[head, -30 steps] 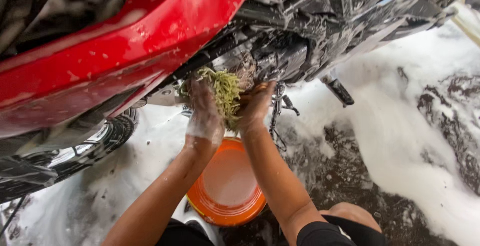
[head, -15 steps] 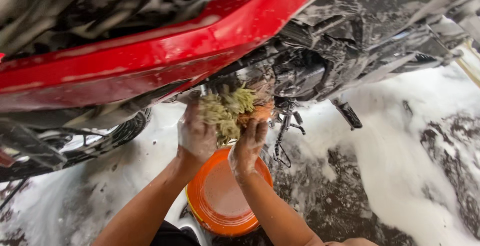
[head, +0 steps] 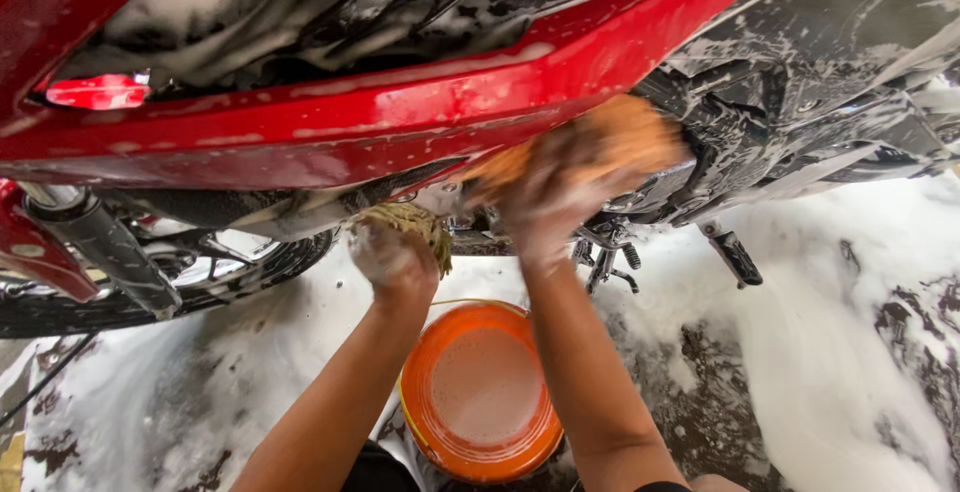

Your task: The person washes a motorcycle by hand with sponges and soapy water. They scrub the engine components, front fairing, and front wheel, dipping the sponges into a bucket of soapy water between actions.

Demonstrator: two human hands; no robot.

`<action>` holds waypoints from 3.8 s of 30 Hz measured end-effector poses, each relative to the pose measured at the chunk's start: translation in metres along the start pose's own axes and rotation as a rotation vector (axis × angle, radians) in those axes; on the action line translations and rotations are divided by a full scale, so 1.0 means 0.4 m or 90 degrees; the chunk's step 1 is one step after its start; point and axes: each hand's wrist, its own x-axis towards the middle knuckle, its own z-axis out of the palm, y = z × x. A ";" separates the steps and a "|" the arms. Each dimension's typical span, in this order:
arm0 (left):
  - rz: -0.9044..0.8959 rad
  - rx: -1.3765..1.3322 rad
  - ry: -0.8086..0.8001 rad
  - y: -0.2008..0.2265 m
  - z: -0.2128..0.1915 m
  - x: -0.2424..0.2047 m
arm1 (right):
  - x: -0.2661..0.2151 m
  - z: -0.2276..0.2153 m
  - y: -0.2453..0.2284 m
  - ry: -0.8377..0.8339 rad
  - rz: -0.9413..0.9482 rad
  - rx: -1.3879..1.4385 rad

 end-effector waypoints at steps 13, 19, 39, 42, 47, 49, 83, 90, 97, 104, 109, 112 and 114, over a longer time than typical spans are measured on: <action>-0.063 0.014 -0.008 -0.047 -0.128 -0.035 | -0.145 -0.036 0.008 -0.047 0.201 0.281; -0.214 -0.161 0.137 -0.299 -0.181 -0.132 | -0.189 -0.084 -0.015 -0.193 0.014 0.169; -0.149 0.201 0.204 -0.304 -0.440 0.117 | -0.212 -0.048 -0.060 -0.271 -0.068 -0.054; -0.025 0.032 0.192 -0.306 -0.393 0.157 | -0.202 -0.055 -0.066 -0.273 -0.077 -0.043; 0.066 -0.165 0.041 -0.282 -0.365 0.279 | -0.186 -0.075 -0.083 -0.322 -0.061 -0.071; 0.150 -0.085 -0.141 -0.339 -0.396 0.322 | -0.184 -0.073 -0.081 -0.308 -0.058 -0.043; -0.522 0.794 -0.214 -0.297 -0.507 -0.035 | -0.768 -0.147 -0.064 -0.511 0.086 0.189; -0.647 1.192 -0.540 -0.313 -0.419 -0.159 | -1.037 -0.248 0.037 -0.787 0.356 0.006; -0.755 1.368 -0.660 -0.341 -0.489 -0.401 | -1.127 -0.174 0.060 -1.117 0.813 -0.125; -0.805 1.280 -0.708 -0.379 -0.521 -0.345 | -1.075 -0.139 0.047 -1.128 0.749 -0.050; -0.788 1.103 -0.676 -0.301 -0.512 -0.222 | -0.850 -0.188 0.145 -1.138 0.855 0.250; -0.620 0.923 -0.443 -0.199 -0.534 -0.066 | -0.689 -0.175 0.158 -1.056 0.974 0.583; -0.506 0.670 -0.214 -0.128 -0.567 0.017 | -0.622 -0.165 0.130 -0.922 1.026 0.806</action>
